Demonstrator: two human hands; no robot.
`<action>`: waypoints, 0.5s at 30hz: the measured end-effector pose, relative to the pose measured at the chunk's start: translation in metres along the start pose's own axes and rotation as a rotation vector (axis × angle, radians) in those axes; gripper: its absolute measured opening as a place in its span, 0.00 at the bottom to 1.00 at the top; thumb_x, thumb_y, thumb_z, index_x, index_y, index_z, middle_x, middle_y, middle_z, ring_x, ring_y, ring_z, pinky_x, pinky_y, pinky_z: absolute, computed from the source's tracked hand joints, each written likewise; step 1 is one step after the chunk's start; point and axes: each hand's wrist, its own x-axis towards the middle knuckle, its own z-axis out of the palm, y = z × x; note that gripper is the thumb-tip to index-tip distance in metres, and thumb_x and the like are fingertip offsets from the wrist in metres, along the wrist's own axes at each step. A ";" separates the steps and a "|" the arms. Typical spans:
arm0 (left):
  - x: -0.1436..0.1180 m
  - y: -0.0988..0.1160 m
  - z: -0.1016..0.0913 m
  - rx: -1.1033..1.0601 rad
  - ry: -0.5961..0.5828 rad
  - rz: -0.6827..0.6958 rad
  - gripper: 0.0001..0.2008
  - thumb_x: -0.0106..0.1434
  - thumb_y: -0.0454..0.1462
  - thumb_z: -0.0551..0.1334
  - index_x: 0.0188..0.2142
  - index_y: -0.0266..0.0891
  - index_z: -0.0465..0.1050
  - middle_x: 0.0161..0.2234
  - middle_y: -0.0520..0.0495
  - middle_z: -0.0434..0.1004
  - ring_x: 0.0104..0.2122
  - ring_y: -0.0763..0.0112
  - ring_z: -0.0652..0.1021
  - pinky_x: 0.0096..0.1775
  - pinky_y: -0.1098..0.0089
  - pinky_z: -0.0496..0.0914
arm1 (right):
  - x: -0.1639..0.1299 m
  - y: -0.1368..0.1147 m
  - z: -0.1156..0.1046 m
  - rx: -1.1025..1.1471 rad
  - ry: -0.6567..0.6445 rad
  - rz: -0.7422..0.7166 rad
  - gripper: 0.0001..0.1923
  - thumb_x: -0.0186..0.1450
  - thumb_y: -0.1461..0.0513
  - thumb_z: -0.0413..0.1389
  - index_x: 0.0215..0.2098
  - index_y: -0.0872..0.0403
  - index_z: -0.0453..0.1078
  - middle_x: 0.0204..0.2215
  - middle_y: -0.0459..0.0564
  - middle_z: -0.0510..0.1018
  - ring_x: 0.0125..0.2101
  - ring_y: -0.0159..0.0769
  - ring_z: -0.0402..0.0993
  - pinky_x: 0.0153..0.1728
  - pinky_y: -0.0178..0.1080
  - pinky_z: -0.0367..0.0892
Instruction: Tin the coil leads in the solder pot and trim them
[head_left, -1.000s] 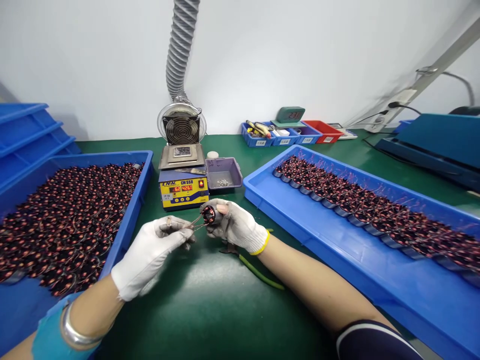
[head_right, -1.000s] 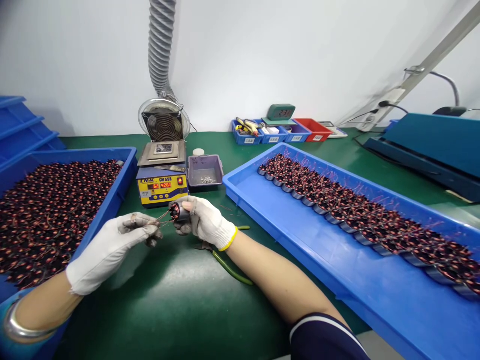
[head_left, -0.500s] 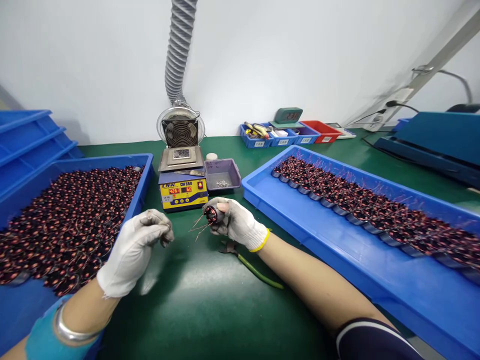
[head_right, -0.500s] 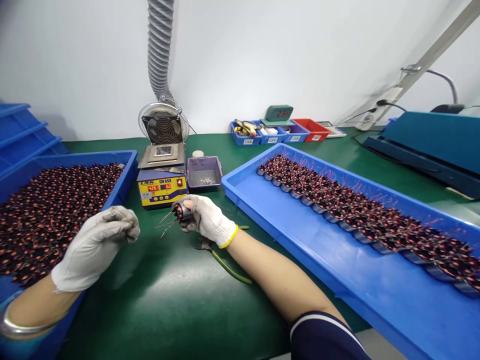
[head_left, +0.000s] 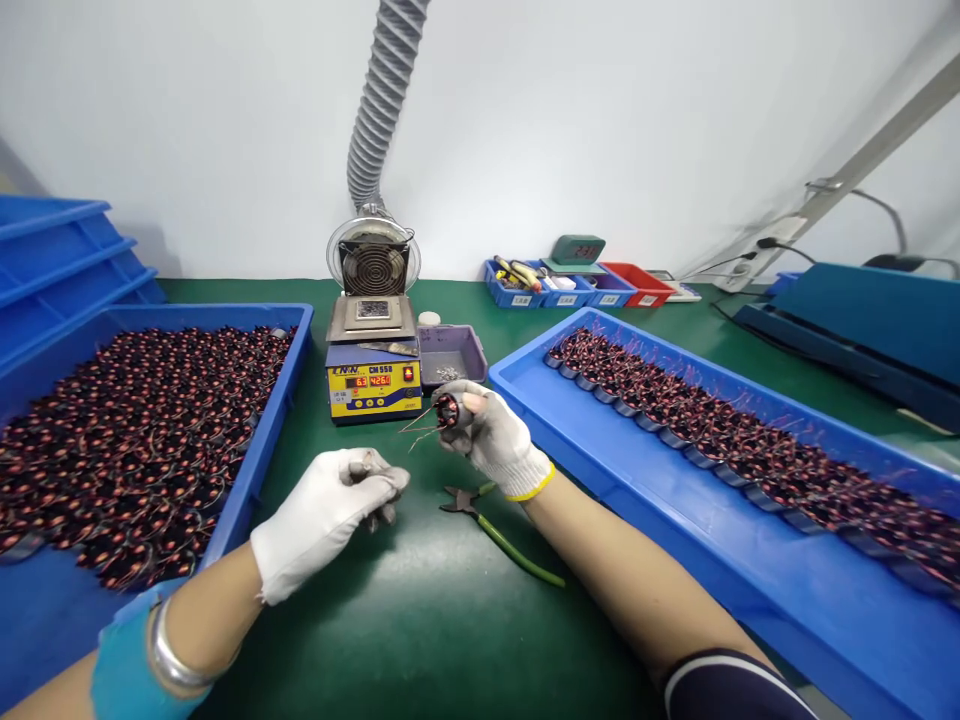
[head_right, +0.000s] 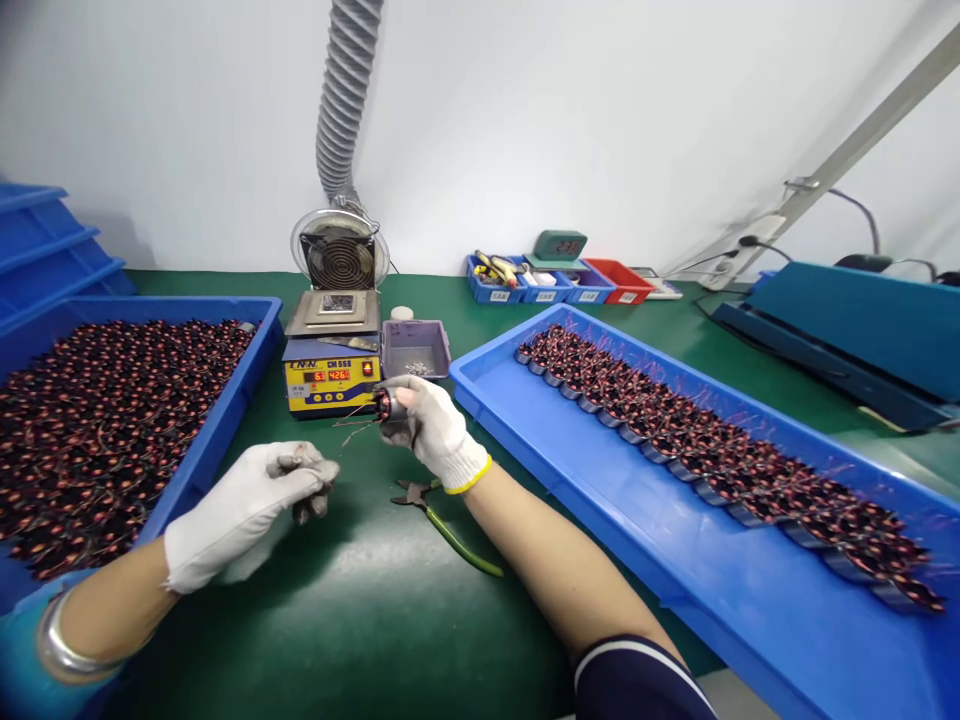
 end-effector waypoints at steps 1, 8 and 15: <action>0.000 0.000 0.000 0.003 -0.002 0.003 0.14 0.55 0.44 0.63 0.22 0.37 0.67 0.18 0.54 0.68 0.20 0.76 0.68 0.24 0.74 0.61 | 0.000 -0.002 0.000 0.011 0.008 -0.024 0.16 0.49 0.54 0.60 0.31 0.55 0.69 0.20 0.43 0.69 0.17 0.26 0.63 0.14 0.29 0.61; -0.004 0.003 0.006 -0.139 0.038 0.067 0.12 0.54 0.44 0.64 0.32 0.37 0.72 0.24 0.54 0.71 0.22 0.77 0.69 0.25 0.75 0.62 | -0.010 0.001 0.012 -0.082 -0.047 0.071 0.17 0.49 0.54 0.60 0.34 0.55 0.70 0.21 0.44 0.70 0.18 0.28 0.66 0.17 0.32 0.65; 0.008 0.002 -0.010 -0.233 0.344 0.190 0.11 0.53 0.43 0.63 0.28 0.36 0.71 0.22 0.53 0.70 0.23 0.75 0.71 0.24 0.74 0.65 | -0.005 -0.007 0.013 -0.028 0.050 -0.005 0.16 0.50 0.51 0.59 0.30 0.53 0.69 0.19 0.42 0.70 0.16 0.27 0.63 0.15 0.31 0.60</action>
